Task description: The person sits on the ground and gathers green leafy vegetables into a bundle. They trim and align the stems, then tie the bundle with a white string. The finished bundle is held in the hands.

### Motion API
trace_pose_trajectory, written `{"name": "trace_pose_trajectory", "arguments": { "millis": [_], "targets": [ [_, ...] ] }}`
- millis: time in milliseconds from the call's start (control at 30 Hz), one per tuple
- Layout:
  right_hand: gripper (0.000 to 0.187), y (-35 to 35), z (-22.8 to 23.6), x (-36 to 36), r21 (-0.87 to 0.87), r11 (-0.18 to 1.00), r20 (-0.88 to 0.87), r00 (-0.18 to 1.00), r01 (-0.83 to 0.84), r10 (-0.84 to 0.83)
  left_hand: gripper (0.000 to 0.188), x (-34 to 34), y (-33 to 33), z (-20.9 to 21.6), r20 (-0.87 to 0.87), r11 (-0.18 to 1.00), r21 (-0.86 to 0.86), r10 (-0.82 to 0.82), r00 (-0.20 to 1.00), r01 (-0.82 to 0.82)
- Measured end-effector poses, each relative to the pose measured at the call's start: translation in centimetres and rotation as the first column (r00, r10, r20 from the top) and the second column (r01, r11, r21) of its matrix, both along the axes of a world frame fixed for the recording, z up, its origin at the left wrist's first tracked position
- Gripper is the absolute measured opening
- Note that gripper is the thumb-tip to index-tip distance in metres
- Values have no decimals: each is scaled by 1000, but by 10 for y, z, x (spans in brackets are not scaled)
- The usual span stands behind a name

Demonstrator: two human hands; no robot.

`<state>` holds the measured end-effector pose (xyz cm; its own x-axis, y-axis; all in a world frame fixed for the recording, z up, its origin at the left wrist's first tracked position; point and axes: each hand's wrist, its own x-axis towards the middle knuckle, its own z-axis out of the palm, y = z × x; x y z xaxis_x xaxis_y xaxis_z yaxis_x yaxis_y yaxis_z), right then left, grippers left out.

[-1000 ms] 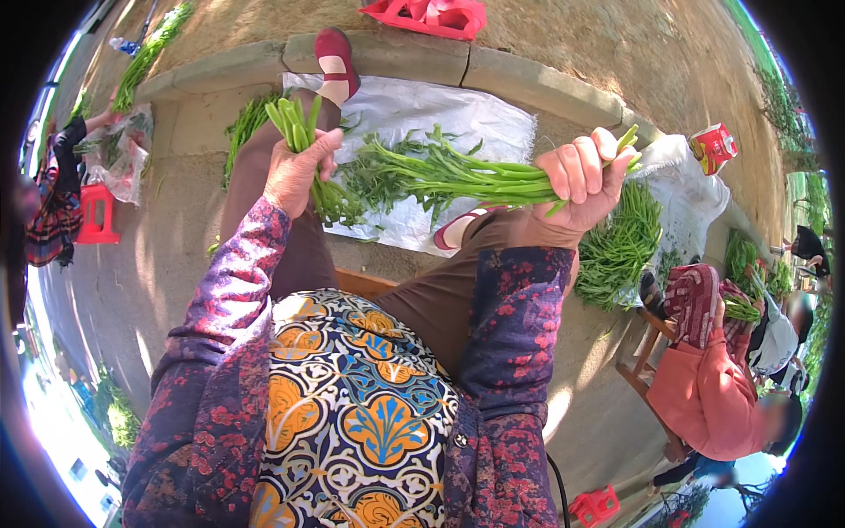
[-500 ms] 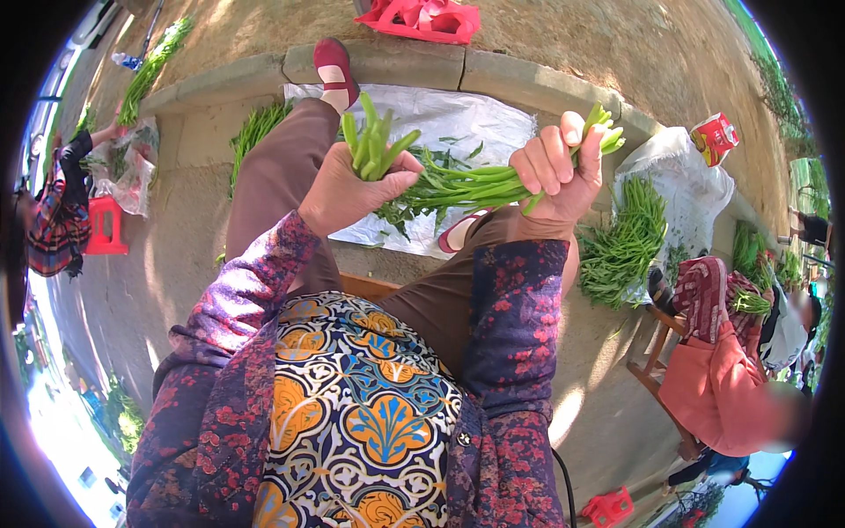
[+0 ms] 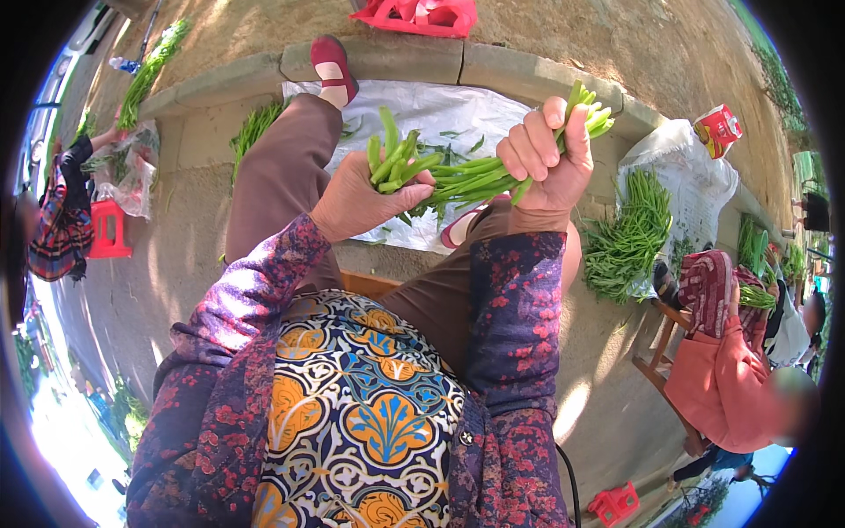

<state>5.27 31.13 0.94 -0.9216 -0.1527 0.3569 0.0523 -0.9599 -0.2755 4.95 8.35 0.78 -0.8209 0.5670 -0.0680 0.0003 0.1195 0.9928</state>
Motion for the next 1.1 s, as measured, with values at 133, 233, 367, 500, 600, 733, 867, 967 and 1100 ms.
{"name": "trace_pose_trajectory", "arguments": {
  "millis": [133, 233, 367, 500, 600, 733, 867, 967, 1100],
  "targets": [
    [35, -1, 1, -1, 2, 1000, 1, 1000, -1, 1, 14, 1, 0, 0, -72, 999, -40, -7, 997, 4],
    [35, -1, -1, -2, 11, 1000, 4, 1000, -3, 3, 12, 1, -1, -6, -54, 1000, -7, 0, 999, 0],
    [35, -2, -1, -2, 22, 1000, 14, 1000, 2, -2, 13, 2, 1, -8, -12, 999, 35, 23, 1000, -23],
    [35, -3, -1, -2, 23, 1000, 38, 999, 16, -17, 13, 2, 1, -4, 3, 997, 70, -15, 1000, 15],
    [35, -3, -3, -4, 19, 1000, 55, 998, 24, -25, 14, 4, 2, -7, -10, 997, 78, -14, 1000, 14],
    [34, -4, -3, -5, 25, 999, 67, 997, 27, -29, 14, 3, 1, -8, -18, 999, 48, -24, 1000, 25],
    [33, -5, -4, -5, 35, 999, 98, 994, 39, -43, 15, 3, -1, -8, 54, 995, 89, -40, 998, 35],
    [33, -5, -6, -7, 40, 998, 105, 994, 38, -42, 13, 5, -2, -11, 64, 993, 119, -28, 998, 21],
    [33, -5, -6, -7, 47, 998, 99, 994, 36, -41, 11, 5, -3, -8, 21, 998, 66, -21, 1000, 20]
  ]
}}
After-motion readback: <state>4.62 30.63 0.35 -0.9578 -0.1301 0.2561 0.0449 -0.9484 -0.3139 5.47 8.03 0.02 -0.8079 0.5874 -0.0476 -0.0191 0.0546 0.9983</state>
